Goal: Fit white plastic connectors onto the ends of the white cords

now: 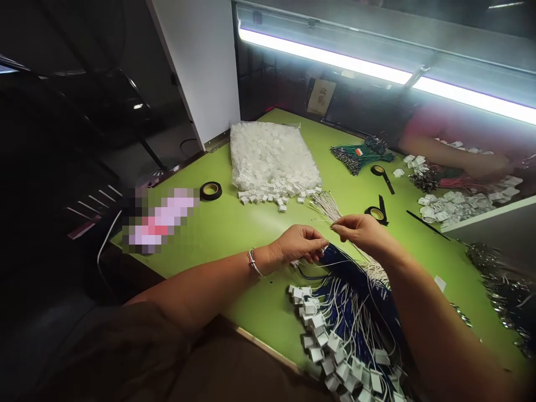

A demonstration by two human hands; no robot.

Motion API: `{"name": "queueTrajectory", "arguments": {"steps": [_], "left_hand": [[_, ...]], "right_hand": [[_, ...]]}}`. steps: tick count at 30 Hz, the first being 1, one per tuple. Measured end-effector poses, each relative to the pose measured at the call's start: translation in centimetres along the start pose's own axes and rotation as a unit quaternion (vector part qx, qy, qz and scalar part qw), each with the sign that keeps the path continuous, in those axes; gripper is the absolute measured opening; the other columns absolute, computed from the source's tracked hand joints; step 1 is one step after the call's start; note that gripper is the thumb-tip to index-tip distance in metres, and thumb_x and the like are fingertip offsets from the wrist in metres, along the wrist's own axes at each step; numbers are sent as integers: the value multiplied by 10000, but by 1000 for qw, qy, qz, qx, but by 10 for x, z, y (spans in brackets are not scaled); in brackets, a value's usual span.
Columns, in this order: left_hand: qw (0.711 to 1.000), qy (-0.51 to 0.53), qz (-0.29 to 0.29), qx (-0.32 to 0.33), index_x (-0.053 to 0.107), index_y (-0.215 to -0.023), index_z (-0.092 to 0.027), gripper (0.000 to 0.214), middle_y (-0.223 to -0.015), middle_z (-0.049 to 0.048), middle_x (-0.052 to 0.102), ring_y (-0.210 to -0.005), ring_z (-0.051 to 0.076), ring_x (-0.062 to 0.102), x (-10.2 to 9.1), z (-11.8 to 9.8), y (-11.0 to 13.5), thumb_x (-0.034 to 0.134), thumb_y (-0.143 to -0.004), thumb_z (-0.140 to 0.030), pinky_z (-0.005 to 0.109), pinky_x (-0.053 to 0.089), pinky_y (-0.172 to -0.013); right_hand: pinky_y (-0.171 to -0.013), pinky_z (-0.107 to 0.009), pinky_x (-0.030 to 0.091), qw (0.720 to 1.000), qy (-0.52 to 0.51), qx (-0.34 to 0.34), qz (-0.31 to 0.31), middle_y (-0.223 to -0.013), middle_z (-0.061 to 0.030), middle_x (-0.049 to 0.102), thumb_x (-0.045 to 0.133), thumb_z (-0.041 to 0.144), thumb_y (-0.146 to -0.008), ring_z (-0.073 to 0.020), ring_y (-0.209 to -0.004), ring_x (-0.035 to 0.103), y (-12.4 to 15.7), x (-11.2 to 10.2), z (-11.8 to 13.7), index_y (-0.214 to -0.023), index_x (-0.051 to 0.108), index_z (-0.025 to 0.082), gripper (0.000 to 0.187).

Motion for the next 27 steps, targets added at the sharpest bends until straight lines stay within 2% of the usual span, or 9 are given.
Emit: {"name": "queueTrajectory", "arguments": {"steps": [3,5,7,10,12,15,18,23,27], "left_hand": [[1000,-2,3,-1,590,-749,-98,297,-618,24,624,-480,69,571,0,0,-1,703,-722,-371,171,411,-453],[1000,3,1,0,589,-751,-98,299,-621,23,624,-481,68,571,-1,-1,-1,707,-716,-370,171,410,-452],[1000,8,-1,-2,589,-754,-99,299,-617,20,623,-480,69,568,-1,-1,-1,709,-714,-370,175,417,-456],[1000,13,3,5,593,-759,-98,327,-607,15,617,-482,69,567,-1,-2,-1,717,-700,-395,173,413,-458],[1000,17,5,13,595,-765,-98,362,-601,13,611,-485,69,564,-1,-2,0,726,-684,-425,171,408,-460],[999,32,8,22,588,-750,-95,404,-572,0,586,-475,62,544,-2,-2,1,739,-660,-459,170,399,-463],[998,49,11,31,574,-730,-97,417,-554,-15,562,-467,53,527,-1,-3,1,738,-657,-473,169,402,-469],[998,48,-23,18,577,-746,-98,332,-572,-3,583,-474,55,543,-4,-2,-2,716,-713,-398,159,405,-465],[995,97,-30,12,578,-778,-93,267,-630,13,609,-500,40,549,-7,-1,-4,706,-743,-325,136,414,-485]], "right_hand": [[-526,-261,329,981,189,-17,-32,-563,-33,616,555,320,-710,-129,-538,488,-7,-7,11,-637,682,181,202],[-525,-270,326,966,255,-4,-52,-568,-39,634,553,275,-702,-134,-531,494,-10,-18,11,-619,688,188,181],[-523,-265,344,977,211,3,-43,-571,-35,648,551,283,-717,-128,-518,502,-9,-26,10,-646,700,187,191],[-538,-250,389,998,26,-44,-21,-616,-39,673,573,372,-740,-118,-539,523,1,-26,21,-696,708,171,246],[-545,-246,407,992,-82,-83,-43,-639,-48,679,605,403,-723,-114,-555,529,10,-20,34,-706,706,156,267],[-522,-242,416,975,-180,-103,-86,-652,-47,679,639,389,-706,-107,-540,528,21,-5,49,-781,716,140,271],[-519,-250,431,964,-225,-93,-108,-664,-52,681,644,388,-708,-114,-543,540,26,7,47,-829,714,130,293],[-540,-248,437,959,-237,-79,-133,-559,2,616,655,369,-701,-111,-518,531,31,11,18,-890,663,134,301],[-568,-247,438,962,-192,-91,-169,-619,-12,631,620,341,-743,-119,-557,549,42,15,4,-764,641,161,183]]}}
Point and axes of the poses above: each hand's wrist, its own y-axis away from the middle knuckle, its own x-axis out of the palm, z = x × y, the point moved 5 cm from there along -y, towards the middle knuckle
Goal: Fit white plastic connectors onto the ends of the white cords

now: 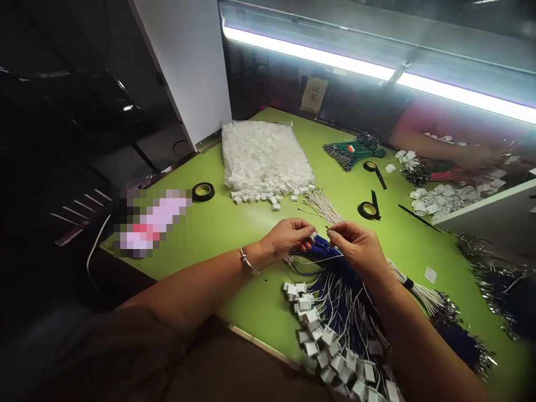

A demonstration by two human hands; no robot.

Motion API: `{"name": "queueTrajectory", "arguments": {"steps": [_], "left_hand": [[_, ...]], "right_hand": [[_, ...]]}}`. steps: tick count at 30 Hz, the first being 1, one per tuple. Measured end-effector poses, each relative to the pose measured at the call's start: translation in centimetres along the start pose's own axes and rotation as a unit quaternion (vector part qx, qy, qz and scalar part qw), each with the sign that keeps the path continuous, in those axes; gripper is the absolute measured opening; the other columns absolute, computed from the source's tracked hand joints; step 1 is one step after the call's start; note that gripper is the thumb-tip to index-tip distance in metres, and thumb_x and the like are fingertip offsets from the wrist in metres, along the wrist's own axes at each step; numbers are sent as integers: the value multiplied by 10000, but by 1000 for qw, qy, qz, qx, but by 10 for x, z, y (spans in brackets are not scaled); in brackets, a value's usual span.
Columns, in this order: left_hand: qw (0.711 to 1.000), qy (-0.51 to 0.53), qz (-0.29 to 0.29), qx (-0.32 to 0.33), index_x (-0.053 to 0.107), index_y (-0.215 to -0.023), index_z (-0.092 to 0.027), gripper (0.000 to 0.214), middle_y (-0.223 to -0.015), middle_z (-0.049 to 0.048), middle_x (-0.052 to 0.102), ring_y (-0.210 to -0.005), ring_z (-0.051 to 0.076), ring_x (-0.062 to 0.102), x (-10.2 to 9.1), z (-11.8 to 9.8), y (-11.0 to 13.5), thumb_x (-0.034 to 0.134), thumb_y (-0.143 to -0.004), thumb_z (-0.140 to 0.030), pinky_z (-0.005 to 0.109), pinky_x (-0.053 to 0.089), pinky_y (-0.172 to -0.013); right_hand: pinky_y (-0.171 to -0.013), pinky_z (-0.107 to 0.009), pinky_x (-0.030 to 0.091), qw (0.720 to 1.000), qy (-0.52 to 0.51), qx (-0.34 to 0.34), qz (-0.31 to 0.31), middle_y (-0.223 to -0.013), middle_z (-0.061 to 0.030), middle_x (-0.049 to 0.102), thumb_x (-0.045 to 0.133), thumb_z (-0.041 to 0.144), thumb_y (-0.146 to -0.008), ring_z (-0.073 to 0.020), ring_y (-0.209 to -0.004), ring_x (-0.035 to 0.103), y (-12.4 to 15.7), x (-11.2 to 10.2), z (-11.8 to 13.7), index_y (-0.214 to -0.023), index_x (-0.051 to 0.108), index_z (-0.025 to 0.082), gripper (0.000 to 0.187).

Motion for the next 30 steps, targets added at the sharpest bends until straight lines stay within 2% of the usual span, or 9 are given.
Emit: {"name": "queueTrajectory", "arguments": {"steps": [3,6,10,15,19,22,25,27,30], "left_hand": [[999,36,2,-2,572,-784,-90,273,-629,6,600,-484,26,526,-1,-1,1,719,-732,-314,126,401,-481],[999,40,8,-2,580,-790,-84,312,-627,2,586,-481,25,513,-1,-3,1,740,-706,-339,126,386,-468],[1000,26,17,0,581,-766,-85,339,-642,1,581,-480,22,505,0,-4,1,752,-683,-365,126,376,-456],[1000,-3,24,-1,582,-730,-84,351,-649,9,592,-481,24,508,1,-4,0,747,-678,-389,126,370,-437],[994,-103,7,37,600,-730,-89,327,-549,-7,567,-450,45,502,1,-6,-1,717,-707,-393,141,367,-410],[985,-161,-16,62,608,-738,-90,296,-498,-20,542,-423,52,490,2,-7,0,700,-727,-370,148,370,-391],[985,-154,-38,66,603,-740,-87,255,-507,-17,548,-426,47,494,2,-7,1,683,-750,-328,151,402,-409],[988,-138,-37,61,597,-740,-85,238,-534,-7,568,-441,47,510,2,-7,1,670,-766,-310,156,427,-430],[989,-133,-30,57,596,-743,-84,248,-552,1,584,-445,49,523,1,-7,1,677,-761,-318,158,437,-436]], "right_hand": [[-650,-254,440,991,103,-80,-23,-734,-39,675,558,294,-800,-138,-654,585,7,5,5,-748,660,177,163],[-655,-245,412,972,197,-125,0,-722,-37,667,495,259,-839,-134,-649,569,9,15,8,-744,658,189,202],[-601,-228,371,967,219,-123,32,-630,-11,605,454,266,-866,-116,-575,496,9,19,5,-701,624,197,247],[-563,-220,337,969,213,-123,41,-574,4,553,435,288,-871,-107,-533,441,9,18,4,-666,587,198,271],[-534,-231,301,957,258,-123,46,-520,7,519,450,244,-822,-99,-496,385,9,22,4,-561,527,191,278],[-535,-232,318,967,230,-99,41,-544,-3,564,461,231,-793,-100,-504,420,8,23,2,-588,575,183,239],[-516,-225,362,992,116,-12,44,-559,-13,605,492,303,-787,-110,-503,479,7,21,-7,-662,639,169,235],[-488,-223,373,995,72,42,52,-527,-6,600,526,319,-757,-113,-476,487,7,19,-12,-675,654,160,219],[-483,-215,368,994,91,34,45,-494,12,575,530,257,-711,-103,-465,470,7,17,-12,-624,643,165,170]]}}
Point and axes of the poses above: each hand's wrist, its own y-axis away from the middle knuckle, its own x-axis out of the palm, z = x × y, the point moved 5 cm from there along -y, towards the middle knuckle
